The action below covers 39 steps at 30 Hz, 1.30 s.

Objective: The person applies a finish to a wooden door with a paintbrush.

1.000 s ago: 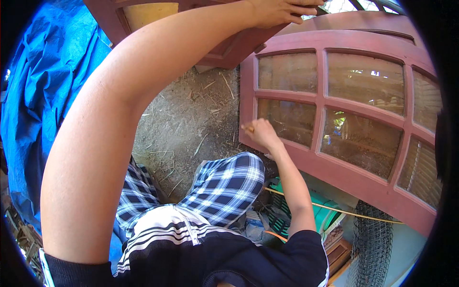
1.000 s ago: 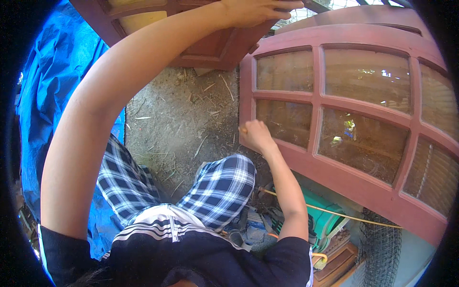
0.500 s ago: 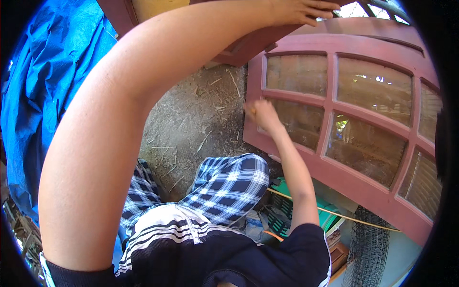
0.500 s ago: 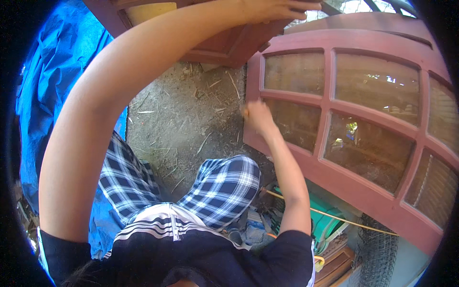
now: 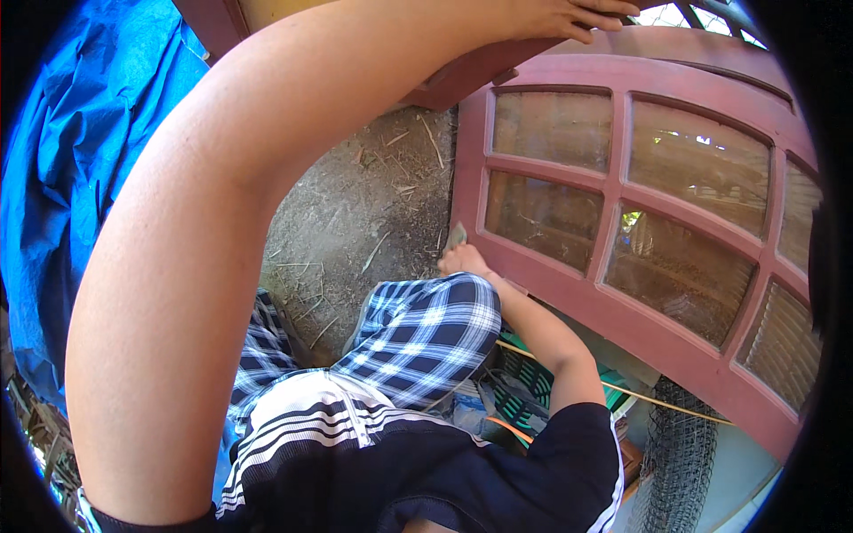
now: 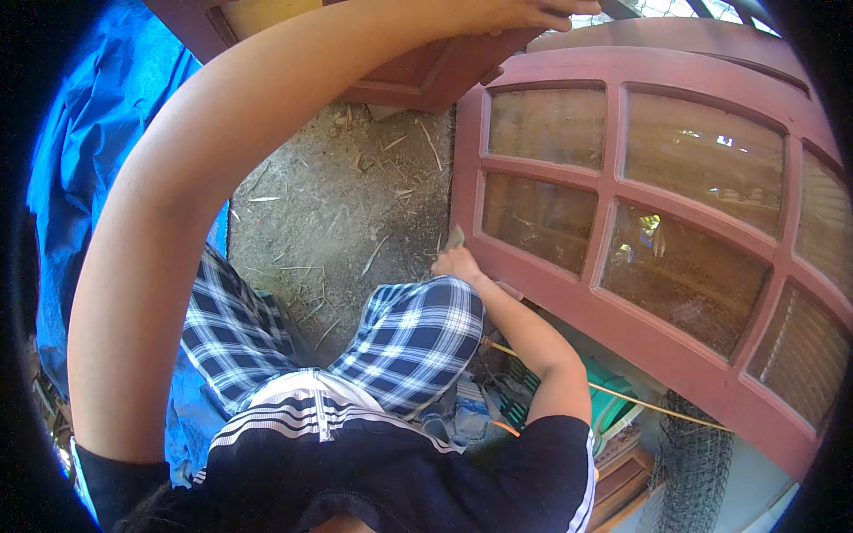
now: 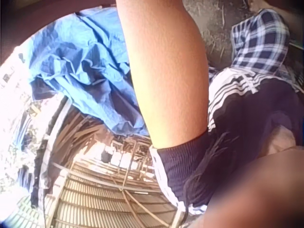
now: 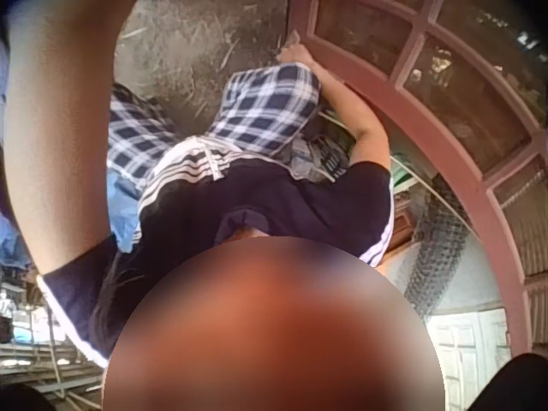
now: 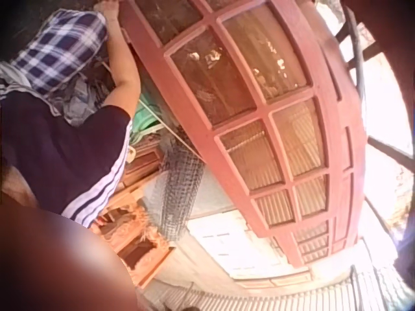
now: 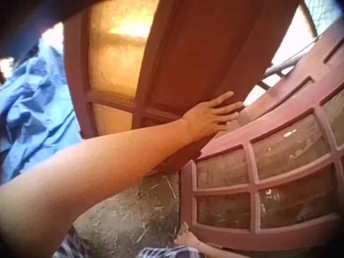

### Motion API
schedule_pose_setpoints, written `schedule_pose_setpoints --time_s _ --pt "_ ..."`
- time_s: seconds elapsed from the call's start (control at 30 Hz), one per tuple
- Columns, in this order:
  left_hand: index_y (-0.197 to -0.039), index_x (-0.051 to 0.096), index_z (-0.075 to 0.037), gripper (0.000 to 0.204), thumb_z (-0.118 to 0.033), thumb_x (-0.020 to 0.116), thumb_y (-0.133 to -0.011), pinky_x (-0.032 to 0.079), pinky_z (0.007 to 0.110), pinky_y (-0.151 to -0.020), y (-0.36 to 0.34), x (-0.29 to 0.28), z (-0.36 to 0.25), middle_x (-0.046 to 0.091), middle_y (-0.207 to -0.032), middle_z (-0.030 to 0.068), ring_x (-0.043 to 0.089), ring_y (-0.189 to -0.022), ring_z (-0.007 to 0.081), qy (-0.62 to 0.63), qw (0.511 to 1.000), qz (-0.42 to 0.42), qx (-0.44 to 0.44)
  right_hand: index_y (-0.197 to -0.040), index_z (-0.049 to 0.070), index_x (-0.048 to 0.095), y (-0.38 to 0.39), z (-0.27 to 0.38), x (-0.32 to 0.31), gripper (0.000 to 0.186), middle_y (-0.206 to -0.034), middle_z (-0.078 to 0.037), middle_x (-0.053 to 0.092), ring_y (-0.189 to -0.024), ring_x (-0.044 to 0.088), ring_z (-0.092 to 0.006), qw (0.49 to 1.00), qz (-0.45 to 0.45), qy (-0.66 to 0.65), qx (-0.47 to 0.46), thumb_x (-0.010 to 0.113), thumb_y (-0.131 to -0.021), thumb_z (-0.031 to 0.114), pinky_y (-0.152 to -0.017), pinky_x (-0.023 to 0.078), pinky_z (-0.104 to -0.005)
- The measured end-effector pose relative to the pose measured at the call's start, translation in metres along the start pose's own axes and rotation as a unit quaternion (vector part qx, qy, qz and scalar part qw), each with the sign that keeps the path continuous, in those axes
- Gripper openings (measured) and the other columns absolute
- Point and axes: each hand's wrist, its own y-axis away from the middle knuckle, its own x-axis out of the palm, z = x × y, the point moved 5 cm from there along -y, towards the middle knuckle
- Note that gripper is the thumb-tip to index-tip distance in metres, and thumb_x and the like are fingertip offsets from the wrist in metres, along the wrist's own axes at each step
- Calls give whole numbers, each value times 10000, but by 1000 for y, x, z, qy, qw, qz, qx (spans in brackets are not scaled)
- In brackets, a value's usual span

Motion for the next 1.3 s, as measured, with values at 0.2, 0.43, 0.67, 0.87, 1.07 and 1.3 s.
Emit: schedule_pose_setpoints --time_s 0.2,0.43,0.67,0.87,1.07,1.3 --pt "-1231 609 -331 314 -324 534 -926 -89 607 -1224 3 23 3 345 -1561 -84 34 -1540 221 -21 999 25 -8 -890 88 741 -39 -50 -40 242 -887 -215 710 -870 696 -406 965 -121 -227 54 613 -881 294 -795 555 -515" --pt "-1266 585 -336 333 -350 517 -941 -91 609 -1222 -8 22 -1 313 -1579 -84 2 -1541 244 -16 999 31 -4 -981 114 728 -59 -161 -151 170 -1087 -135 694 -930 705 -289 884 -432 -25 179 621 -864 177 -747 589 -390" --pt "-1337 542 -299 412 -371 535 -932 -82 608 -1223 -7 18 1 313 -1579 -54 8 -1540 255 -35 998 54 -2 -869 119 728 -20 -112 -49 116 -963 -85 673 -917 701 -265 925 -370 77 45 639 -794 128 -711 586 -378" --pt "-1315 560 -246 418 -358 554 -912 -49 598 -1232 -15 7 2 321 -1575 -28 38 -1539 257 17 998 56 -5 -899 128 750 87 -41 -3 128 -916 -139 723 -815 701 -356 906 -160 -378 101 670 -808 170 -747 569 -443" --pt "-1272 598 -201 370 -312 518 -929 -19 597 -1234 -33 -9 -5 356 -1561 -6 73 -1538 251 27 999 35 -8 -985 93 733 293 -25 -94 158 -967 -107 701 -862 695 -308 723 -521 -200 407 716 -832 60 -749 553 -397" --pt "-1182 651 -172 282 -261 504 -959 180 588 -1193 -53 -50 -10 498 -1412 89 330 -1440 271 -45 999 13 7 -1102 131 743 425 41 -109 288 -1072 -127 672 -961 658 -311 568 -592 43 570 718 -833 33 -794 550 -414"
